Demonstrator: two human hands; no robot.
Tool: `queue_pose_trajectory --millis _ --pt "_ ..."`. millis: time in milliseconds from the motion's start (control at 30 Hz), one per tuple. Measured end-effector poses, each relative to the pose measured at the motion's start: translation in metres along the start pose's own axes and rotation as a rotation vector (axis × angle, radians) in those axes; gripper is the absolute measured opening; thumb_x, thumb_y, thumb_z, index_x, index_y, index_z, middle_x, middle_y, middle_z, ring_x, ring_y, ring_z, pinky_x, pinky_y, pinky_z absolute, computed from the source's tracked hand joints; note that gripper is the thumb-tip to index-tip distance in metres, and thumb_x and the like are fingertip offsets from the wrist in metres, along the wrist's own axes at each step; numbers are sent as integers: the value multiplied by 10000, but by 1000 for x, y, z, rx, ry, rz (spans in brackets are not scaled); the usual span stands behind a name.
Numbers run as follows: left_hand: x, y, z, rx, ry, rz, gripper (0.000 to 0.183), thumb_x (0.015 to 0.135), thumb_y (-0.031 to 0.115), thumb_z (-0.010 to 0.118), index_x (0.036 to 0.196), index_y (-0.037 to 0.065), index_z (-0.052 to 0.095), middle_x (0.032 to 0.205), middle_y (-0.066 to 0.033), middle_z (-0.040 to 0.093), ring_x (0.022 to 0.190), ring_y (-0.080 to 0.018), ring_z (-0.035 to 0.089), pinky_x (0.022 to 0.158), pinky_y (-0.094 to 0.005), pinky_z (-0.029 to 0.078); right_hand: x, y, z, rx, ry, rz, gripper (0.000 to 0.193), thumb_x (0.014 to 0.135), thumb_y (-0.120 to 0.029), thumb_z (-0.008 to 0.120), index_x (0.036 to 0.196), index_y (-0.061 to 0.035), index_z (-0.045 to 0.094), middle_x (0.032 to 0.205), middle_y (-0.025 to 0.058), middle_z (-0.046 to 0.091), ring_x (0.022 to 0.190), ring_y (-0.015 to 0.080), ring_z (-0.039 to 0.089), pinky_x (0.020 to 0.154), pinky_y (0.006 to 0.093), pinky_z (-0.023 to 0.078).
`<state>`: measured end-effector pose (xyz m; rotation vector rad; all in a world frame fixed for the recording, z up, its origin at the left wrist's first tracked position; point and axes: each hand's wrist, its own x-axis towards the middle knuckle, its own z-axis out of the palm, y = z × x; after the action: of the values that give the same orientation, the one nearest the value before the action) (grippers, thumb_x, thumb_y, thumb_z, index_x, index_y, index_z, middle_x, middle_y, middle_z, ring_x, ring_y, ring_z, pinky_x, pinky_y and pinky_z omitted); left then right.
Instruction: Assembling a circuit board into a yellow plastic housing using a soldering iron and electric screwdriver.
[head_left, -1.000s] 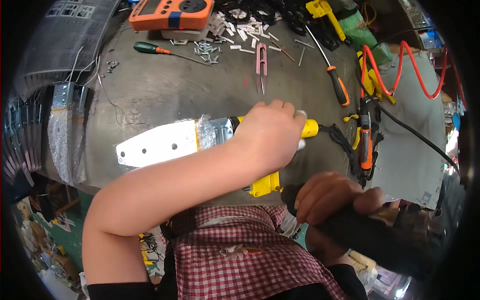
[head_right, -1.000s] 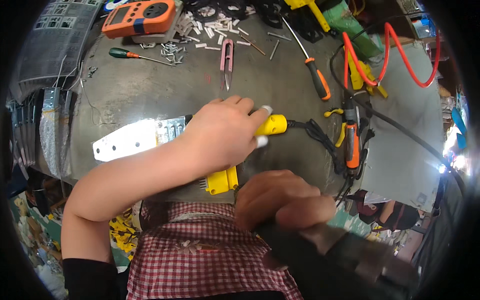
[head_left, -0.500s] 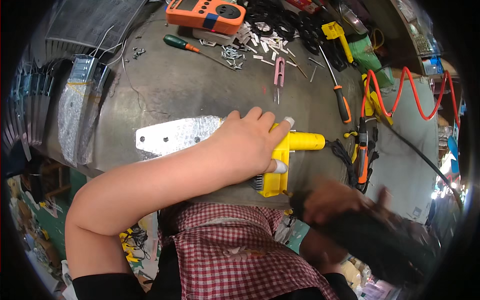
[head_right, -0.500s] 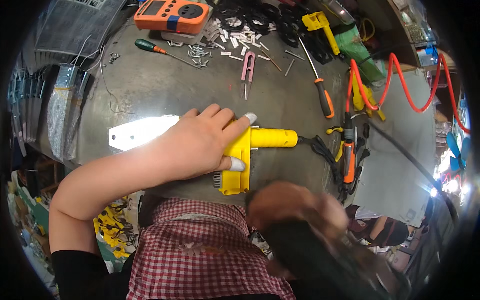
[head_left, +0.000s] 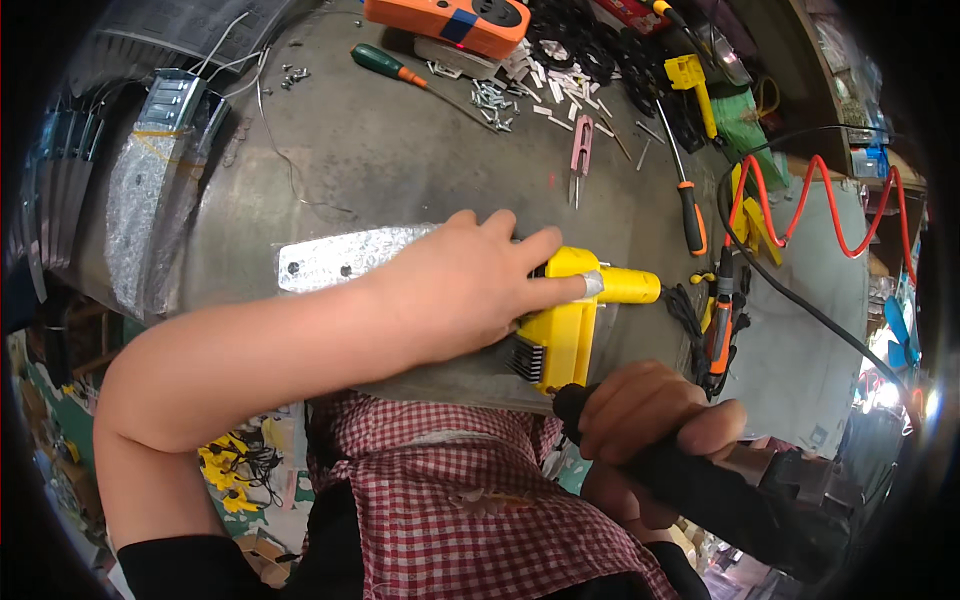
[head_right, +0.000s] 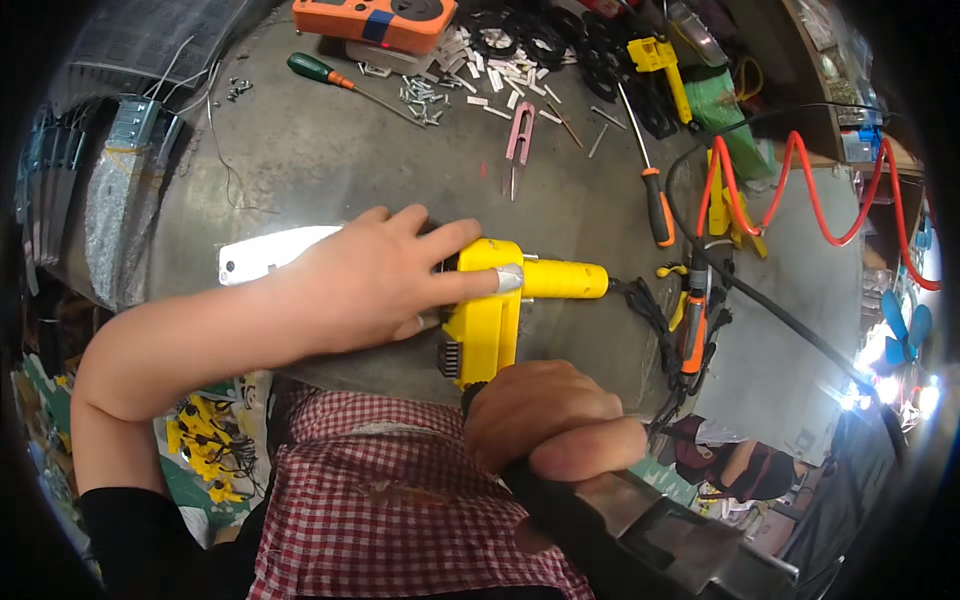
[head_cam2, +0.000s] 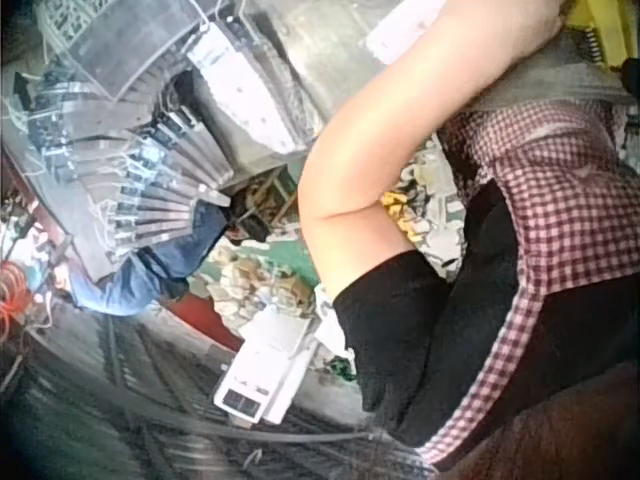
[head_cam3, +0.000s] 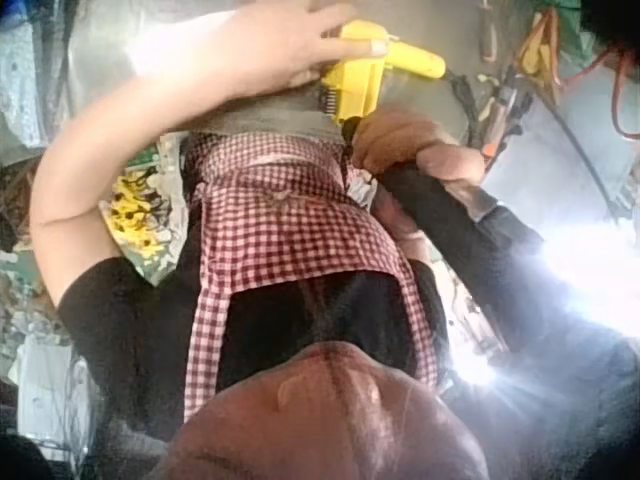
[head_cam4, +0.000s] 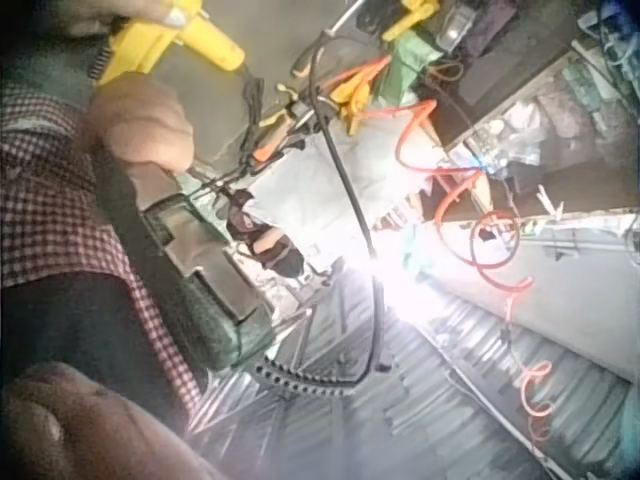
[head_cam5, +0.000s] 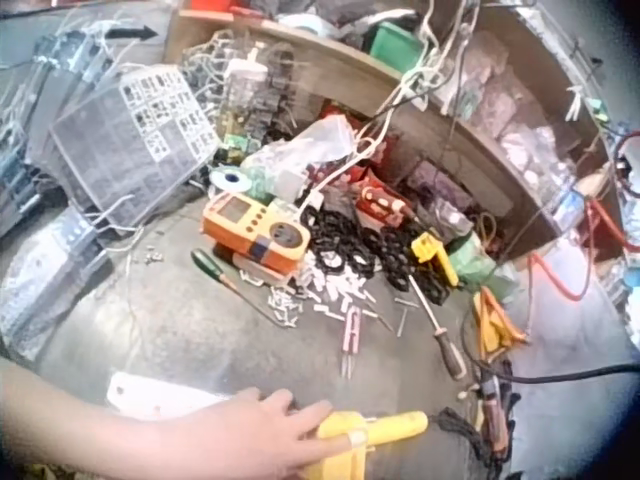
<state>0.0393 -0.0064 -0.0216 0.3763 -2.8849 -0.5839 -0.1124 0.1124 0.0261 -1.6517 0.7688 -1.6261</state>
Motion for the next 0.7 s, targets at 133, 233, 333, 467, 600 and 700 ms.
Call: queue_pose_trajectory --millis 133,233,333,467,600,700 --pt "-8 13 2 64 42 -122 680 769 195 686 1384 275 406 1251 -123 457 930 -326 536 785 -413 470 0 4 -3 49 -55 0 373 828 -239 708 1059 -102 448 596 64 564 455 210 547 450 329 475" --pt "-11 23 4 28 119 -151 646 774 175 663 1370 267 431 1247 -132 457 880 -317 527 752 -405 461 -10 -26 0 -73 -18 119 542 818 -354 718 1183 -43 465 823 175 649 723 338 652 641 438 526" --pt "-17 23 1 23 95 -102 612 765 152 637 1346 256 472 1269 -136 451 864 -307 515 727 -390 447 -21 -52 -32 73 -52 674 432 880 -413 608 966 9 572 827 194 649 781 352 649 697 431 524" --pt "-23 18 -4 -36 14 -39 605 767 142 620 1336 295 482 1305 -122 444 886 -297 511 730 -373 445 43 -44 -51 175 -361 406 482 927 -442 457 877 18 591 828 203 645 740 353 634 686 420 512" --pt "-25 15 -8 -51 -2 -12 521 786 173 587 1281 320 524 1310 -100 457 902 -273 514 739 -367 452 49 -1 -29 73 -165 192 368 909 -401 524 1039 -57 511 747 157 615 609 291 601 578 395 496" --pt "-21 12 -7 -73 -39 0 443 800 193 564 1228 307 566 1328 -101 459 914 -261 518 744 -362 458 47 25 -22 11 -21 61 389 895 -370 575 1159 -114 451 687 122 593 511 245 576 498 377 483"
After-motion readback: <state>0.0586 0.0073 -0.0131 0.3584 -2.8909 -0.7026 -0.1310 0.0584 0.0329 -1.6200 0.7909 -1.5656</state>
